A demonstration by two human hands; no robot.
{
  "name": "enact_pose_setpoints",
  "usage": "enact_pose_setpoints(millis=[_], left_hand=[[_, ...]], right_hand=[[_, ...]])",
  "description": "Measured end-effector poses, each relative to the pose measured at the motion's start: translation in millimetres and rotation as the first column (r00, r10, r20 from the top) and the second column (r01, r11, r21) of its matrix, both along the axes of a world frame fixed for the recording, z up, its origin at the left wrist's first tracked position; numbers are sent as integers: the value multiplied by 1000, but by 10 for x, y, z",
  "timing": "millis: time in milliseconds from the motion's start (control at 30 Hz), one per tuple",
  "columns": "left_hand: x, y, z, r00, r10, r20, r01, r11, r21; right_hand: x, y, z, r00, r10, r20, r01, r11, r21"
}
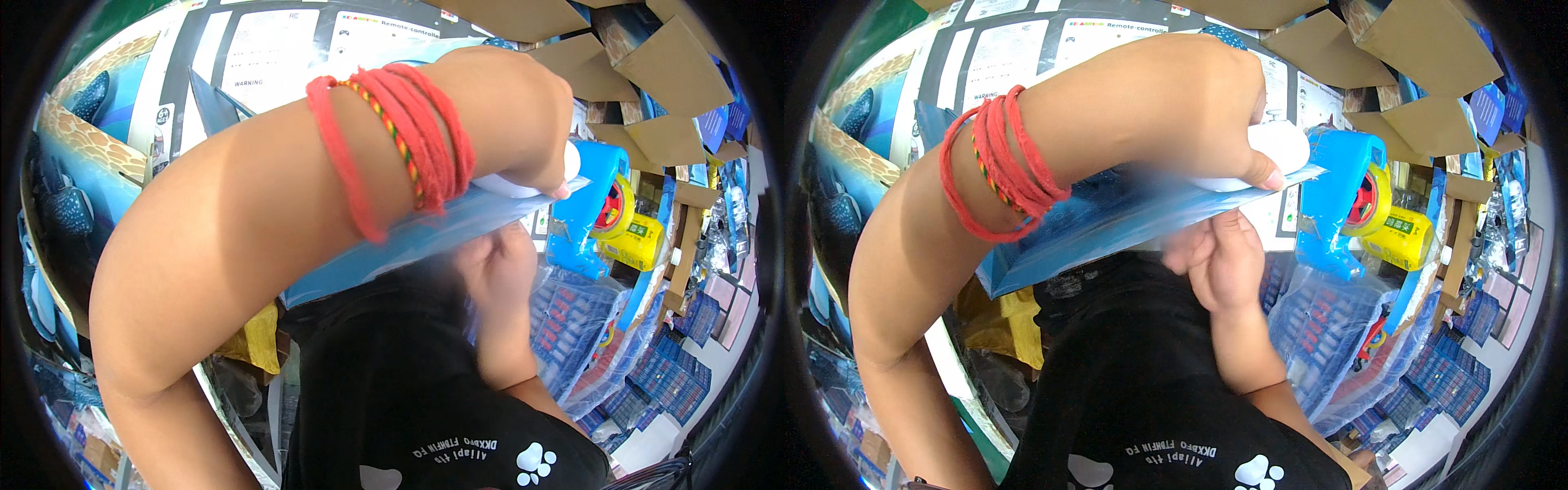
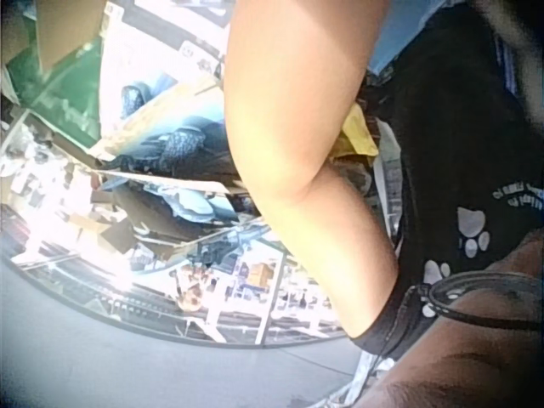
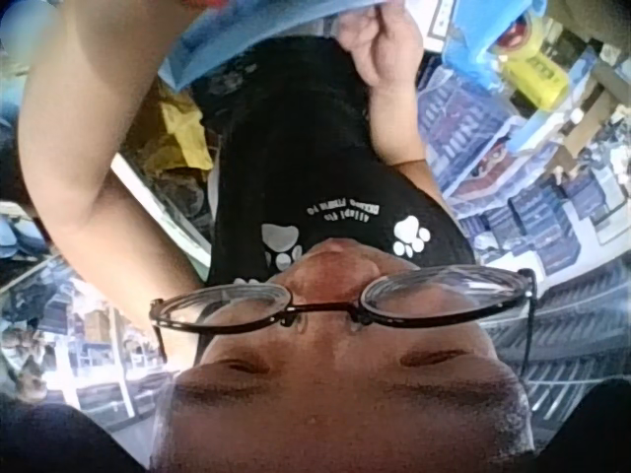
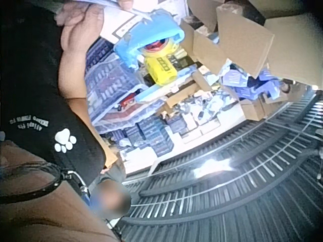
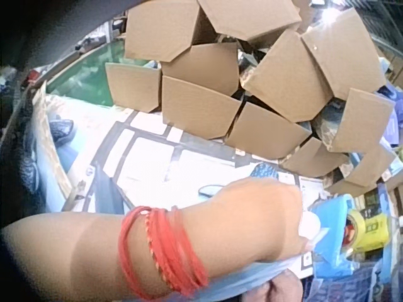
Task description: The person assembles small cardboard boxes by folding flaps and sealing them with tape. They place a blue whale-shaped item and a white remote control into each box, then close and tape the boxes shut. The process is repeated multiple times.
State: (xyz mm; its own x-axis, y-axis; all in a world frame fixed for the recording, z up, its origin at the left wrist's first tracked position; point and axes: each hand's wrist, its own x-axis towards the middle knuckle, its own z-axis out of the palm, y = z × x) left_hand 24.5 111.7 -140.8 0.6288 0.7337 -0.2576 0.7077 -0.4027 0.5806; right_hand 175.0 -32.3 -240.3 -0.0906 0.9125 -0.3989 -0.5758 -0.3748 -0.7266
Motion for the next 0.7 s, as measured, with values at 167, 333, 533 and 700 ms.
enact_pose_setpoints(millis=[167, 333, 533, 700], left_hand=[[-15, -41, -88, 997, 12, 79, -19, 996, 87], [23, -10, -182, 995, 36, 95, -44, 995, 86], [41, -16, -179, 996, 37, 85, -43, 997, 65], [73, 7, -213, 999, 14, 42, -19, 995, 101]], right_hand=[[-88, -74, -146, 745, -345, 571, 92, 901, 424], [-37, -26, -33, 677, -174, 715, -40, 961, 272], [-157, -56, -109, 903, -252, 348, 213, 966, 147], [3, -95, -240, 572, -410, 710, -49, 847, 529]])
